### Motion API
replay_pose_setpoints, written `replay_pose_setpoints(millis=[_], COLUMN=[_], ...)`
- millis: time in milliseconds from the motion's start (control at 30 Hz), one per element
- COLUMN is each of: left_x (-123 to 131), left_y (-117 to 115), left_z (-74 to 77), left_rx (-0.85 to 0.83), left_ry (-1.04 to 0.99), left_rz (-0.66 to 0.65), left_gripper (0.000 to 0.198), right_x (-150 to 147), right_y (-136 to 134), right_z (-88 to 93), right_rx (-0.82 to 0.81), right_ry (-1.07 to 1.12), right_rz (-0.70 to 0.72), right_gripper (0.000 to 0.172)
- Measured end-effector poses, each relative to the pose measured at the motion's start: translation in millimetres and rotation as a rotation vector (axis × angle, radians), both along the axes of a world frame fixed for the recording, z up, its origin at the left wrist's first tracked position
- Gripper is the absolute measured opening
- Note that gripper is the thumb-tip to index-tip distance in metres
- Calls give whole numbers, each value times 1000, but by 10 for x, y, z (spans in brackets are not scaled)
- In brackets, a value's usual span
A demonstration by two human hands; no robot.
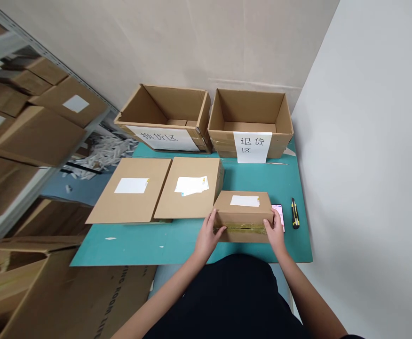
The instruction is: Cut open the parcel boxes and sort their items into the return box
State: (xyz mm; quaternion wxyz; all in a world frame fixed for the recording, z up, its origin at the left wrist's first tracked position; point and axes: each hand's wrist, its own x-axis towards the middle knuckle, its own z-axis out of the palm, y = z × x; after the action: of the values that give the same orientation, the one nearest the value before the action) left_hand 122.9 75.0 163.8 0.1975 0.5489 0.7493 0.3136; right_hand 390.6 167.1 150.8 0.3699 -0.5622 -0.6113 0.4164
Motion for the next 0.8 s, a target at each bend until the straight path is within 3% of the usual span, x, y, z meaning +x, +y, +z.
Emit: replay_pose_setpoints(millis=[200,500,800], left_x=[-6,6,21], left_y=[-122,-196,-178], left_z=[-213,-385,-464], left_rx=[80,122,182], left_ry=[83,103,75], left_rz=[-4,8,32], left_gripper=[64,56,47], right_x=[2,11,-38], right_y=[-177,-218,-109], right_z=[-28,-86,1], right_rx=[-117,-147,-161], right_ry=[276,188,198], right_rz=[-112,-228,-227], right_gripper=[44,31,27])
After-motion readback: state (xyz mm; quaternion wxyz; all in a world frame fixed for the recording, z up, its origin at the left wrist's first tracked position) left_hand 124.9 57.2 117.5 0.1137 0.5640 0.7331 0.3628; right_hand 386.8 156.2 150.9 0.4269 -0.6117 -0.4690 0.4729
